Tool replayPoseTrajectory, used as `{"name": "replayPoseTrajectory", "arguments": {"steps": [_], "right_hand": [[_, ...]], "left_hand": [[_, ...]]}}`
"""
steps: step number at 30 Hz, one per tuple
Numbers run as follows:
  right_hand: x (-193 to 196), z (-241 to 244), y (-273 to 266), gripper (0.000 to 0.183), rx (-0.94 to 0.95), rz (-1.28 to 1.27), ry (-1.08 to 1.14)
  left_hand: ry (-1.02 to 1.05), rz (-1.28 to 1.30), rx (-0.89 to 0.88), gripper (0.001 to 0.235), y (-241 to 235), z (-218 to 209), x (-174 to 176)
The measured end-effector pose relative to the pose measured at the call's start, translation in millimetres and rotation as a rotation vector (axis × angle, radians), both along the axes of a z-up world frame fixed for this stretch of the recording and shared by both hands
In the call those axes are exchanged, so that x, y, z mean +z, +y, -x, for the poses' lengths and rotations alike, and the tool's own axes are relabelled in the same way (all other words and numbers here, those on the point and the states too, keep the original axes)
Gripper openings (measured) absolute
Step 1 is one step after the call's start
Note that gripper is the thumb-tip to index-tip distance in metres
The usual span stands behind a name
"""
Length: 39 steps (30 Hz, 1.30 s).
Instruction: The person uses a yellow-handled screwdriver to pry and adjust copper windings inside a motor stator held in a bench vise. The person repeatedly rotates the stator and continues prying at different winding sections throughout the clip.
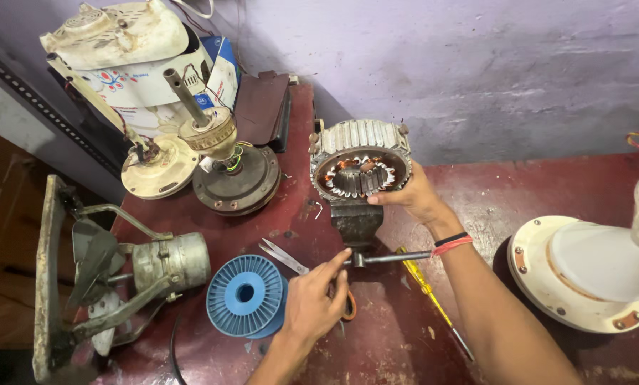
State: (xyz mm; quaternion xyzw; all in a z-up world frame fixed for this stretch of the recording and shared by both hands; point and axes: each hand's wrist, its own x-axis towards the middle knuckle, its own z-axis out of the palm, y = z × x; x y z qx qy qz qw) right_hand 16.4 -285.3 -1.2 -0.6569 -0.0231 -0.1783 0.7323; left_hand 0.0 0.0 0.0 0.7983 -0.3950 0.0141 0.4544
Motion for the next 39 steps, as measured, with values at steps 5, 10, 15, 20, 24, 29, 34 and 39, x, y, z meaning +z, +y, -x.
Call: {"name": "replayPoseTrajectory", "arguments": {"steps": [5, 10, 15, 20, 24, 29, 34, 39], "right_hand": [[1, 1, -4, 0.065, -0.036, 0.086, 0.038], [0, -1, -10, 0.068, -0.024, 0.102, 0.073], [-5, 1, -8, 0.069, -0.049, 0.121, 0.051], [-3, 1, -3, 0.066, -0.054, 0.109, 0.022], [-7, -3, -4, 0.063, -0.081, 0.15, 0.013], [-25, -8, -5, 0.065, -0.097, 0.05, 0.012], [-37, -14, -3, 0.069, -0.136, 0.043, -0.064], [-41, -14, -1, 0.075, -0.121, 0.051, -0.104]], "left_hand": [[-0.047, 0.086, 0.061, 0.032, 3, 8, -9], [-0.119, 0.2, 0.218, 0.025, -11, 1, -14], [0.029, 0.448, 0.378, 0.048, -43, -40, -17], [0.289, 0.765, 0.075, 0.105, -89, -68, -15], [0.396, 0.858, -0.055, 0.124, -105, -84, -18], [0.495, 0.855, -0.137, 0.112, -113, -96, -32], [0.562, 0.799, -0.142, 0.08, -115, -107, -41], [0.567, 0.788, -0.141, 0.074, -115, -112, -43]]}}
